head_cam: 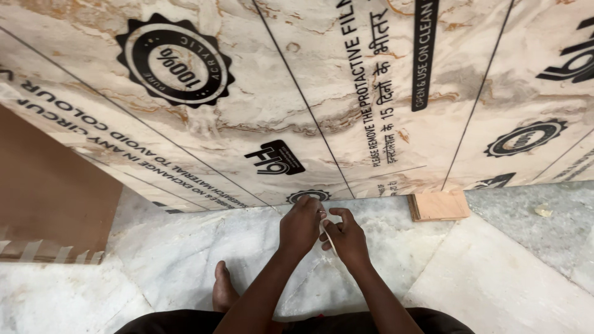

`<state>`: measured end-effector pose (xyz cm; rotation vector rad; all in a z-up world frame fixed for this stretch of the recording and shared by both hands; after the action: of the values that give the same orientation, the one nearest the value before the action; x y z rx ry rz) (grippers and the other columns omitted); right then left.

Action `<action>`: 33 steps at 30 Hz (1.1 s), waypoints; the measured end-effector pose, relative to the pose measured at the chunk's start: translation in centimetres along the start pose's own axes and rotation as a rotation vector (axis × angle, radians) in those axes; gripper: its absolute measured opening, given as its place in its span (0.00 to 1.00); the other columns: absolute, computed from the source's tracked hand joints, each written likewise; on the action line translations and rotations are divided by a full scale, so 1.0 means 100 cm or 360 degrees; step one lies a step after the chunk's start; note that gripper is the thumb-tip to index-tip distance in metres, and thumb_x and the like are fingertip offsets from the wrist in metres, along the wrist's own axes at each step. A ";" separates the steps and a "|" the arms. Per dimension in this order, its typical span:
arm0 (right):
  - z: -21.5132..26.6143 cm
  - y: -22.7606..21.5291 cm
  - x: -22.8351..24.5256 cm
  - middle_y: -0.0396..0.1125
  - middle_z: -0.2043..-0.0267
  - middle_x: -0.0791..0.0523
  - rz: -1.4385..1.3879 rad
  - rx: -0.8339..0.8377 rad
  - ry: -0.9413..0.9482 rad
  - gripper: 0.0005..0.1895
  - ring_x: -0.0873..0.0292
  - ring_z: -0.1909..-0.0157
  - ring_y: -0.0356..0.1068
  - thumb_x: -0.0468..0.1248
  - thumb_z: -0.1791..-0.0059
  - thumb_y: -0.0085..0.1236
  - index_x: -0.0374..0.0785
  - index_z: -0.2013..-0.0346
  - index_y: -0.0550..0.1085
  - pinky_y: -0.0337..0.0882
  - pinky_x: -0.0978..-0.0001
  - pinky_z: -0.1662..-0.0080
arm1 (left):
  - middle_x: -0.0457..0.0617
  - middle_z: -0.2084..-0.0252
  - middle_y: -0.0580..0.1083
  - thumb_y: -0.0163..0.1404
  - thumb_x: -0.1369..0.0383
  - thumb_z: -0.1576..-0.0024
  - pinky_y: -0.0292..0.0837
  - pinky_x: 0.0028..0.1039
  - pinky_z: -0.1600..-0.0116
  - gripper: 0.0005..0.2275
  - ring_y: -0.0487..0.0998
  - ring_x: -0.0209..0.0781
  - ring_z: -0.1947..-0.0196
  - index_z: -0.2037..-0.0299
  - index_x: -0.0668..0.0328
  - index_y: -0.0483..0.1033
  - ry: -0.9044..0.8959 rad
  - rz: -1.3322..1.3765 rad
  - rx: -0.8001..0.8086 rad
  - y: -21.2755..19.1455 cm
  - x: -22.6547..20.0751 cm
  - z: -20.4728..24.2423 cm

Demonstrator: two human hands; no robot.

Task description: The person applies masking tape to the bottom edge of a wooden cabinet. They sit on the floor and use both hands to unroll and press the tape along the seam where the cabinet meets the floor, working from right to left.

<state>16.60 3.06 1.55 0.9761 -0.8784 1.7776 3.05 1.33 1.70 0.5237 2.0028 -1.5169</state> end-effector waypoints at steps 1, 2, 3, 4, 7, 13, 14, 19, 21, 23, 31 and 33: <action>0.001 -0.003 0.001 0.74 0.74 0.52 0.0081 -0.0040 0.0063 0.20 0.60 0.79 0.72 0.43 0.48 0.51 0.40 0.43 0.69 0.64 0.67 0.75 | 0.46 0.62 0.74 0.53 0.70 0.44 0.74 0.39 0.64 0.02 0.79 0.48 0.64 0.66 0.56 0.73 0.0037 -0.0041 -0.0008 0.002 -0.004 -0.003; 0.001 -0.005 0.000 0.74 0.75 0.51 0.0042 -0.0042 0.0085 0.19 0.60 0.80 0.70 0.44 0.48 0.51 0.39 0.45 0.71 0.64 0.67 0.76 | 0.45 0.62 0.74 0.53 0.70 0.43 0.74 0.39 0.64 0.02 0.79 0.48 0.63 0.66 0.56 0.73 0.0070 -0.0081 -0.0014 0.004 -0.007 -0.004; -0.001 -0.006 -0.002 0.73 0.76 0.51 0.0003 -0.0043 0.0107 0.18 0.60 0.81 0.69 0.46 0.47 0.51 0.39 0.48 0.73 0.63 0.68 0.76 | 0.45 0.63 0.74 0.53 0.70 0.43 0.74 0.39 0.64 0.02 0.80 0.48 0.63 0.66 0.55 0.73 0.0085 -0.0095 -0.0014 0.006 -0.008 -0.007; -0.006 -0.007 -0.005 0.72 0.77 0.51 -0.0032 -0.0041 0.0125 0.18 0.59 0.82 0.67 0.47 0.47 0.51 0.38 0.50 0.75 0.63 0.68 0.77 | 0.45 0.63 0.75 0.53 0.70 0.44 0.74 0.39 0.64 0.02 0.80 0.47 0.63 0.66 0.55 0.73 0.0098 -0.0110 -0.0021 0.009 -0.008 -0.011; -0.017 -0.011 -0.018 0.72 0.77 0.51 -0.0322 0.0071 0.0115 0.20 0.60 0.81 0.68 0.47 0.46 0.51 0.32 0.54 0.75 0.67 0.70 0.76 | 0.45 0.64 0.76 0.54 0.71 0.46 0.74 0.39 0.65 0.02 0.80 0.48 0.63 0.65 0.54 0.74 0.0234 -0.0248 -0.0005 0.015 -0.004 -0.020; -0.032 -0.025 -0.027 0.73 0.73 0.51 -0.0543 0.0153 0.0293 0.20 0.60 0.78 0.71 0.48 0.49 0.55 0.36 0.53 0.74 0.71 0.69 0.73 | 0.46 0.64 0.77 0.54 0.74 0.48 0.73 0.38 0.71 0.08 0.81 0.49 0.70 0.60 0.54 0.74 0.0453 -0.0378 0.0081 0.027 -0.002 -0.036; -0.035 -0.027 -0.028 0.73 0.73 0.52 -0.0576 0.0155 0.0305 0.19 0.61 0.77 0.71 0.48 0.48 0.55 0.36 0.53 0.75 0.71 0.69 0.73 | 0.46 0.64 0.78 0.54 0.74 0.48 0.73 0.38 0.73 0.08 0.81 0.50 0.73 0.59 0.54 0.75 0.0465 -0.0389 0.0072 0.028 0.000 -0.038; -0.048 -0.034 -0.045 0.73 0.72 0.55 -0.0712 0.0077 0.0277 0.17 0.63 0.77 0.70 0.45 0.50 0.57 0.34 0.56 0.77 0.68 0.71 0.75 | 0.49 0.69 0.77 0.54 0.73 0.49 0.73 0.37 0.74 0.07 0.80 0.49 0.76 0.61 0.53 0.74 0.0625 -0.0546 0.0041 0.039 0.004 -0.041; -0.054 -0.034 -0.052 0.72 0.73 0.52 -0.0658 0.0060 0.0267 0.17 0.62 0.77 0.70 0.44 0.49 0.59 0.31 0.58 0.77 0.68 0.71 0.75 | 0.50 0.70 0.78 0.53 0.71 0.47 0.73 0.37 0.75 0.05 0.80 0.49 0.78 0.62 0.53 0.74 0.0624 -0.0610 0.0058 0.044 0.006 -0.045; -0.062 -0.033 -0.062 0.72 0.72 0.50 -0.0627 0.0043 0.0269 0.16 0.61 0.77 0.70 0.43 0.49 0.60 0.30 0.61 0.77 0.68 0.71 0.75 | 0.51 0.71 0.78 0.53 0.69 0.46 0.73 0.38 0.75 0.04 0.80 0.49 0.78 0.62 0.55 0.74 0.0632 -0.0672 0.0083 0.051 0.011 -0.044; -0.115 -0.029 -0.074 0.74 0.70 0.50 -0.0655 0.0052 0.0370 0.10 0.59 0.75 0.72 0.35 0.50 0.55 0.29 0.62 0.76 0.69 0.71 0.75 | 0.49 0.72 0.78 0.53 0.70 0.46 0.74 0.36 0.74 0.04 0.81 0.46 0.76 0.63 0.58 0.72 0.0837 -0.0714 0.0145 0.060 0.025 -0.052; -0.120 -0.029 -0.075 0.74 0.70 0.50 -0.0657 0.0073 0.0356 0.10 0.59 0.75 0.72 0.35 0.49 0.54 0.29 0.62 0.77 0.68 0.71 0.75 | 0.47 0.72 0.78 0.53 0.70 0.48 0.74 0.35 0.74 0.05 0.81 0.45 0.76 0.63 0.57 0.72 0.0885 -0.0776 0.0113 0.062 0.025 -0.054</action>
<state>18.49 11.71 -9.89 0.8918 -0.4578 1.5184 3.84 8.22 -3.42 0.5568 2.6558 -1.8837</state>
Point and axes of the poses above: each hand's wrist, its own z-axis away from the middle knuckle, its own y-axis out of the palm, x = y × z, the point moved 1 cm from there along -z, towards the middle knuckle
